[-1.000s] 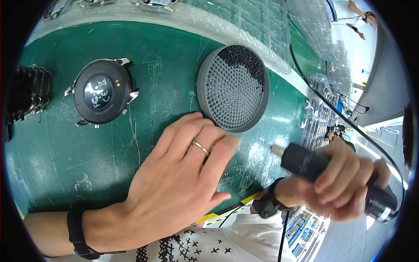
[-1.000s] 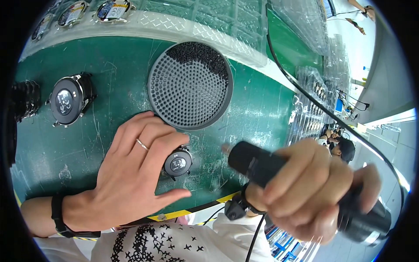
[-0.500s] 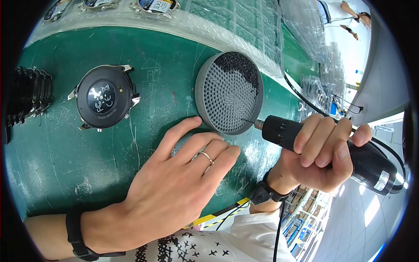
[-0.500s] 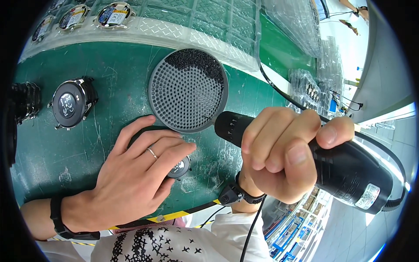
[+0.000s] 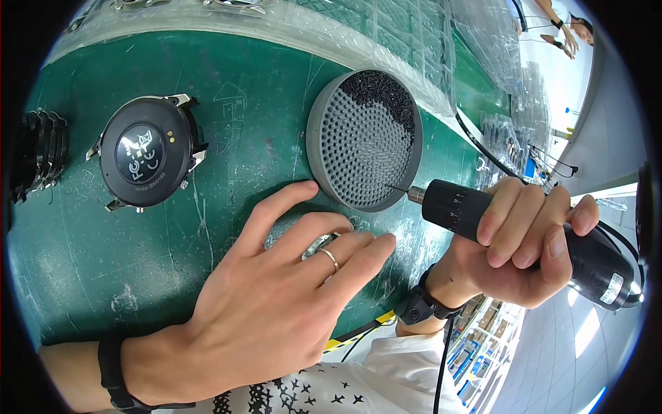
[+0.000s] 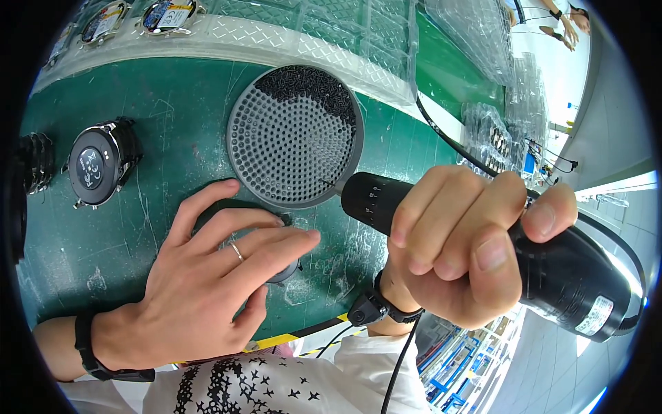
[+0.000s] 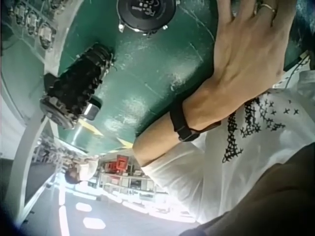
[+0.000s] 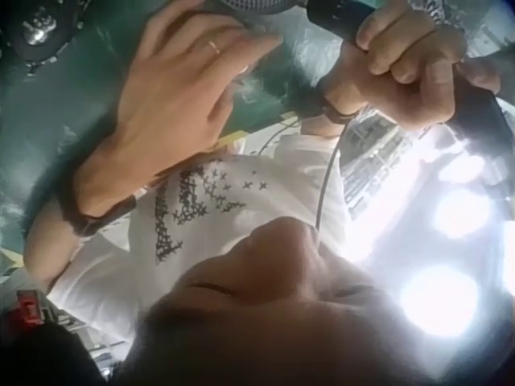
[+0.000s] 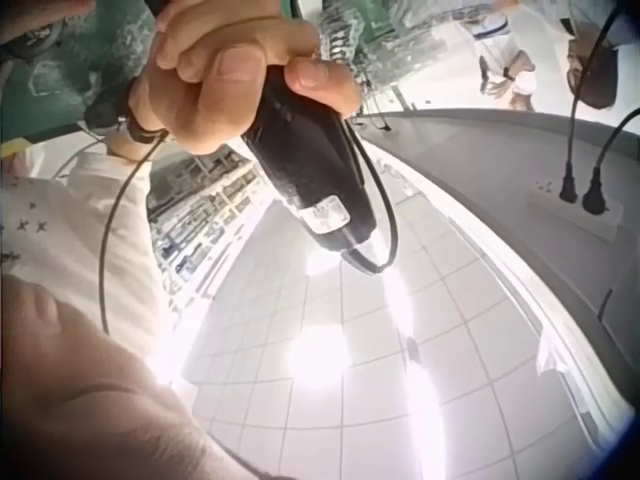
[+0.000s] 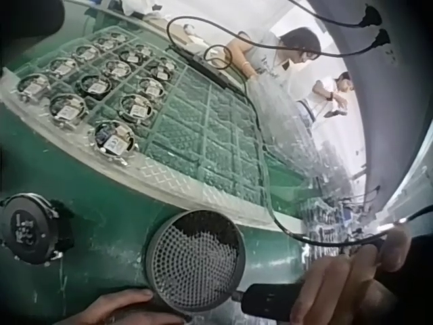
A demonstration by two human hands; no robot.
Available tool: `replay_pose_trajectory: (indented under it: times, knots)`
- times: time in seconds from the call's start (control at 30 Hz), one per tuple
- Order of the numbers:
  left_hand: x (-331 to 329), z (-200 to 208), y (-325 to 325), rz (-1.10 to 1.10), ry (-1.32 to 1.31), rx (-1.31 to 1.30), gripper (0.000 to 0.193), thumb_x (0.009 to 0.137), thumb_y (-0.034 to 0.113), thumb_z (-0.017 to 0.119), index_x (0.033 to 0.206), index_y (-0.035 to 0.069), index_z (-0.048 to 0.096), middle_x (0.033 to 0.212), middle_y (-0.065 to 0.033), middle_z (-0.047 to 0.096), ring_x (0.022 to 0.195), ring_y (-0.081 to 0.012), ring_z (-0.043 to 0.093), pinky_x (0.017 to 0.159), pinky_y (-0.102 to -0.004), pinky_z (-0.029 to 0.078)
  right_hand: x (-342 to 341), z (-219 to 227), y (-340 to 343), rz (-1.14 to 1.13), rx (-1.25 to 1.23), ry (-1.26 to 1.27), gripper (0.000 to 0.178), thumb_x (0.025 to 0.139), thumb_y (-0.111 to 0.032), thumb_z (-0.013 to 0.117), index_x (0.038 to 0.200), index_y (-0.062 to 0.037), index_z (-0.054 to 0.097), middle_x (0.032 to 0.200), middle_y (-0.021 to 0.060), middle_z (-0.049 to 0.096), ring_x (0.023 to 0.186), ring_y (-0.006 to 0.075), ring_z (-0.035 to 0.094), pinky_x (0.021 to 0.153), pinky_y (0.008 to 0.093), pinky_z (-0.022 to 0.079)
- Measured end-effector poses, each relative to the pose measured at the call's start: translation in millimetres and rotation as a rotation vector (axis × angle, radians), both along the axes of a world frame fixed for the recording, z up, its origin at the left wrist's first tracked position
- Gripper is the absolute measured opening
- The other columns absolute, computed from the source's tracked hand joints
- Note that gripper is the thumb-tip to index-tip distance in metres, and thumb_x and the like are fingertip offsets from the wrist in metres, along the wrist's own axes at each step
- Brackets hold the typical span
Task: The person picks up a watch backplate and places it onto a watch body, then uses an electric screwdriver to pick up screws from a tray and drive them into the backplate.
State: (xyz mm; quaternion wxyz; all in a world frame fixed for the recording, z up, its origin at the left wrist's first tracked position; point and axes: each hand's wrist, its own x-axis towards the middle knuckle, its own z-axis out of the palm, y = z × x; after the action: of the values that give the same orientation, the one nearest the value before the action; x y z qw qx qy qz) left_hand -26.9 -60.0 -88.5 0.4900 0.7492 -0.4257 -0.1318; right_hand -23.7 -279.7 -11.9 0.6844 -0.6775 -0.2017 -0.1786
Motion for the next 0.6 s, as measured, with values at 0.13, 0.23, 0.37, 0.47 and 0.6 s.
replay_pose_trajectory:
  times: [0.13,0.23,0.37,0.47,0.6]
  knots:
    - [0,-2,-3,-0.006,-0.032,0.016,0.060,0.069,0.004,0.073,0.128,0.006,0.063,0.117,-0.0049,0.065,0.115,-0.0228,0.058,0.114,-0.0522,0.036,-2,2,-2,-0.028,-0.001,0.009,0.014,0.091,-0.004,0.051,0.105,-0.0026,0.053,0.063,0.0022,0.050,0.046,0.0111,0.048,0.049,0.0291,0.047]
    - [0,-1,-6,0.004,-0.012,0.025,0.059,0.070,0.004,0.073,0.127,0.006,0.062,0.116,-0.0045,0.065,0.115,-0.0229,0.058,0.114,-0.0521,0.037,-2,4,-3,-0.036,-0.011,0.018,0.011,0.091,-0.004,0.051,0.102,-0.0035,0.052,0.063,0.0022,0.050,0.046,0.0110,0.048,0.049,0.0288,0.048]
    - [0,0,-6,0.042,0.003,0.013,0.059,0.070,0.006,0.075,0.127,0.005,0.061,0.116,-0.0044,0.065,0.115,-0.0234,0.058,0.114,-0.0517,0.037,-1,5,-1,-0.046,-0.026,0.017,0.009,0.091,-0.004,0.051,0.100,-0.0043,0.051,0.064,0.0026,0.050,0.046,0.0108,0.048,0.048,0.0287,0.048]
    - [-2,-2,-4,0.079,-0.015,-0.005,0.061,0.069,0.006,0.077,0.128,0.005,0.060,0.116,-0.0050,0.064,0.116,-0.0238,0.058,0.114,-0.0515,0.037,-1,2,6,-0.066,-0.010,-0.003,0.008,0.090,-0.004,0.051,0.098,-0.0048,0.051,0.063,0.0024,0.050,0.045,0.0104,0.048,0.047,0.0282,0.047]
    - [-3,-4,-3,0.024,-0.090,0.031,0.064,0.069,0.007,0.078,0.130,0.004,0.059,0.117,-0.0066,0.064,0.117,-0.0249,0.057,0.114,-0.0509,0.038,-12,7,8,-0.121,0.073,-0.081,0.009,0.088,-0.002,0.054,0.095,-0.0058,0.049,0.060,0.0007,0.049,0.043,0.0096,0.048,0.045,0.0257,0.048]
